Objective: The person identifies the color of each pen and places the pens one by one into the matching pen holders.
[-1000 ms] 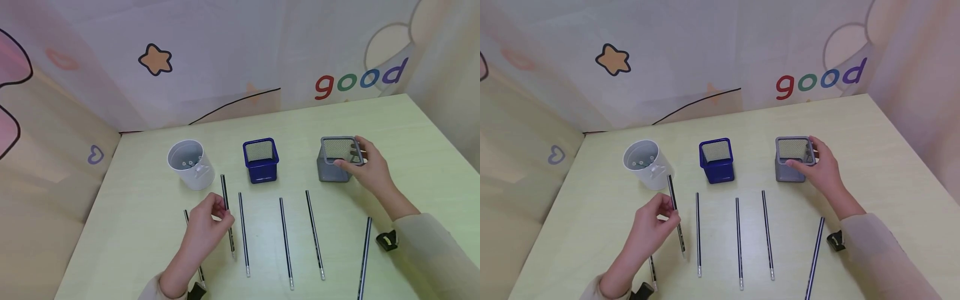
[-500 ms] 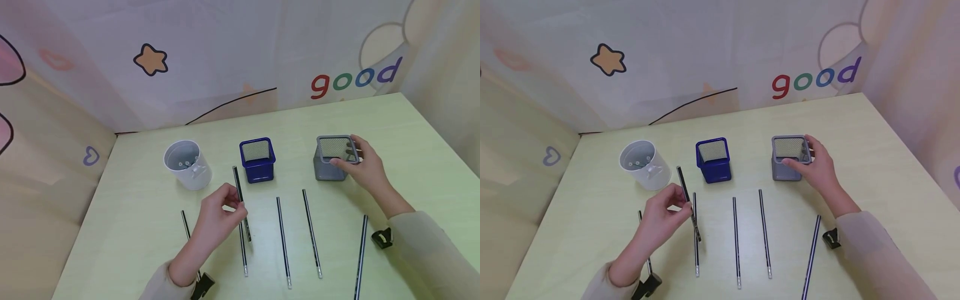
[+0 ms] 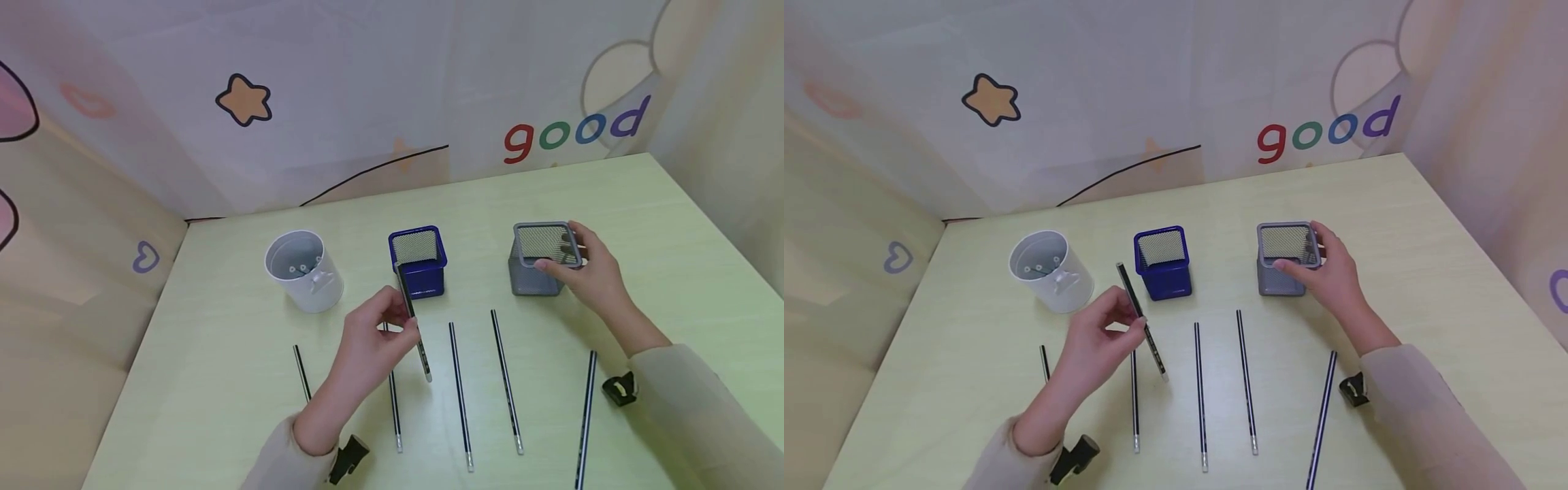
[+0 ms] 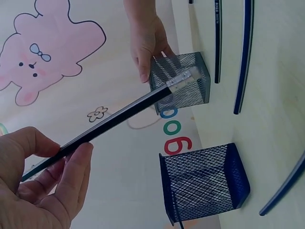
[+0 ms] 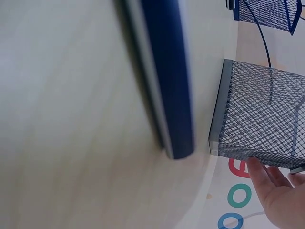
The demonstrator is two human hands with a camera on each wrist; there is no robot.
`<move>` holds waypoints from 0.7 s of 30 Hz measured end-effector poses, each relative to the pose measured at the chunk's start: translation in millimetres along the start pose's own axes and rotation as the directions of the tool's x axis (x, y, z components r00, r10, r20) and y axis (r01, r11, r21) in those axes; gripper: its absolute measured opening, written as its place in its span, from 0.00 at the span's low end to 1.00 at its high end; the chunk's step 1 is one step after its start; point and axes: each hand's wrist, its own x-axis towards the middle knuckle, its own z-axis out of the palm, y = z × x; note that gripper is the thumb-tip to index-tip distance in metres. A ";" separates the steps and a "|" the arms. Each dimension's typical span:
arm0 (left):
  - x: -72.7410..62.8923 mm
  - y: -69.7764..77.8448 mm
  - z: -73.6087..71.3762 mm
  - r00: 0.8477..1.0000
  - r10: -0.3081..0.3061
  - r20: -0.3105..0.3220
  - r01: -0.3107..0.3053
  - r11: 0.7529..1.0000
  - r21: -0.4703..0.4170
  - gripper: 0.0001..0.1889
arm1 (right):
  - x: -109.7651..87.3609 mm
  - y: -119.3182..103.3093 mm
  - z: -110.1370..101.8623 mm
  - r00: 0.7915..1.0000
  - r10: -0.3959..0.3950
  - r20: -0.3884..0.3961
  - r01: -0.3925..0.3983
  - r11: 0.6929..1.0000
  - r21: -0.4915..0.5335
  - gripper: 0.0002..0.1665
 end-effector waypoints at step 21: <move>27.1 23.5 33.4 0.969 0.198 -0.145 -0.222 0.961 -0.167 0.09 | -2.5 -2.3 -0.4 1.000 -0.006 -0.005 0.005 1.000 -0.017 0.57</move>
